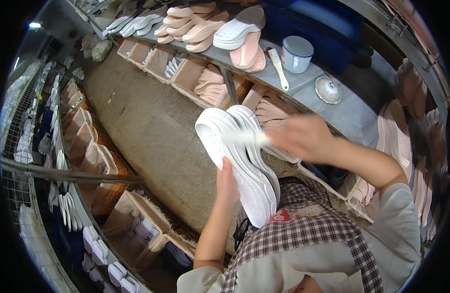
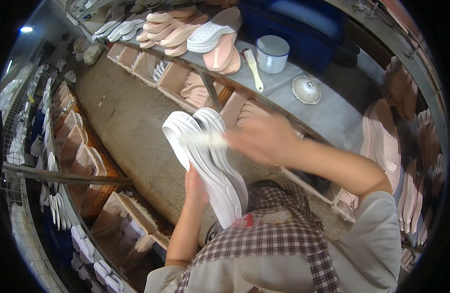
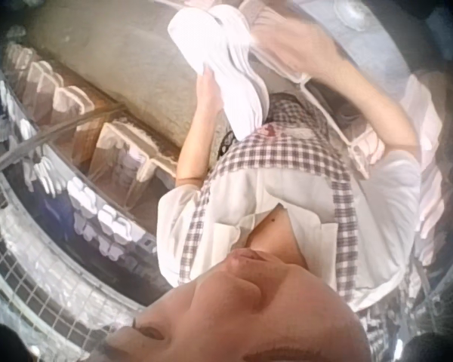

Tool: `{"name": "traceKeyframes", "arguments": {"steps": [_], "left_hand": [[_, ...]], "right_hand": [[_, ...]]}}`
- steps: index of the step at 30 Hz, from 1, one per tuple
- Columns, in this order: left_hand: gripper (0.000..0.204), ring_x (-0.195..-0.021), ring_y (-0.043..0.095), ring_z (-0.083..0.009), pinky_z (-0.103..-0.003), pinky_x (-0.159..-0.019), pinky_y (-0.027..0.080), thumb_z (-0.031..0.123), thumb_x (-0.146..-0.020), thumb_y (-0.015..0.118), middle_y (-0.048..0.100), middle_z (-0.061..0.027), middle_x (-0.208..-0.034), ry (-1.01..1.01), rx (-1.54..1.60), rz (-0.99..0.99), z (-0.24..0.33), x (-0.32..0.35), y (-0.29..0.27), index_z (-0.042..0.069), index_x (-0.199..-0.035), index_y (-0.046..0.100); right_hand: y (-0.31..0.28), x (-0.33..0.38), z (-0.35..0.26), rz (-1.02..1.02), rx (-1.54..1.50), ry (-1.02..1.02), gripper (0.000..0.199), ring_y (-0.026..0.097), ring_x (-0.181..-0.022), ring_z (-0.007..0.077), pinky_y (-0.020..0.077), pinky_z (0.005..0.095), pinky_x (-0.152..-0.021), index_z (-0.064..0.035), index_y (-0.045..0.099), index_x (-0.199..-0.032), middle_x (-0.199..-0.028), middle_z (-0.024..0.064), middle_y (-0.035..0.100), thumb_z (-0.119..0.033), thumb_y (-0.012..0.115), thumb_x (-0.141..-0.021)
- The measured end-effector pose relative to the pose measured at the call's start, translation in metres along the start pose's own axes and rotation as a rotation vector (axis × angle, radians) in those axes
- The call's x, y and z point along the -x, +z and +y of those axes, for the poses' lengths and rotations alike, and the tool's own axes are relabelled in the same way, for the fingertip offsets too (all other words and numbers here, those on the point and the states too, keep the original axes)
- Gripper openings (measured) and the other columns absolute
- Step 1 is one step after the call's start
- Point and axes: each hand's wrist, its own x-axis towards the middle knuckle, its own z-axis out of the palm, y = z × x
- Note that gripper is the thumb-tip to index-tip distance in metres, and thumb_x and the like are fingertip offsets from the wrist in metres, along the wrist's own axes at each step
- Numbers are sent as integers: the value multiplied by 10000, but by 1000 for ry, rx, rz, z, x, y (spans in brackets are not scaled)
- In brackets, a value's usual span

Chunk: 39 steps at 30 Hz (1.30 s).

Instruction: The person retrieves white slippers from a cloth bag, places them in a crate, then uses a brush to clean the soles and uppers of several slippers. The person repeatedly picks up slippers, brushes them, and places them back on the shelf.

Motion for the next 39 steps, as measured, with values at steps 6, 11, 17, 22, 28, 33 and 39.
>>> {"name": "traceKeyframes", "arguments": {"steps": [6,11,17,22,28,33,39], "left_hand": [[496,-1117,528,-284,-414,-936,448,339,-983,385,481,-170,-1266,-55,-60,111,-6,3,-1,2,-1342,322],[458,-1068,574,-278,-410,-872,506,309,-980,382,525,-179,-1219,25,72,175,-7,3,4,2,-1321,380],[554,-1180,494,-273,-399,-980,415,331,-956,449,475,-161,-1302,-52,85,-113,-2,2,0,-33,-1357,329],[488,-1165,505,-260,-381,-973,421,257,-942,442,488,-155,-1287,46,179,-139,1,2,0,-29,-1333,377],[495,-1167,506,-252,-381,-964,433,272,-933,456,487,-159,-1293,11,140,-238,-4,0,-5,-26,-1323,389],[591,-1187,489,-316,-438,-983,429,397,-940,427,450,-186,-1332,-15,98,-78,1,-4,-2,9,-1376,334],[564,-1257,390,-290,-396,-1054,317,257,-996,374,323,-187,-1407,115,-120,51,17,1,20,-1,-1426,116]], "right_hand": [[19,24,-6,-137,-20,-36,234,420,-426,126,296,284,-349,-155,684,-1019,-570,-2,398,-215,684,-792],[15,40,-23,-164,-167,-111,222,406,-412,98,282,275,-328,-180,693,-1004,-552,-27,376,-224,683,-787],[10,-25,14,147,50,69,194,476,-471,148,344,299,-374,-171,692,-1014,-582,19,454,-195,633,-831],[-9,-5,-13,55,-59,60,179,490,-484,159,354,299,-391,-149,691,-1002,-598,30,476,-194,625,-841],[24,13,-7,13,37,158,256,452,-447,141,331,297,-379,-161,665,-1077,-581,8,439,-216,629,-830],[12,20,-21,11,-103,26,243,468,-449,130,326,296,-354,-142,687,-1032,-579,21,447,-231,656,-808],[-2,-35,6,254,11,231,224,492,-484,144,371,281,-381,-122,696,-1024,-609,27,484,-179,658,-811]]}}
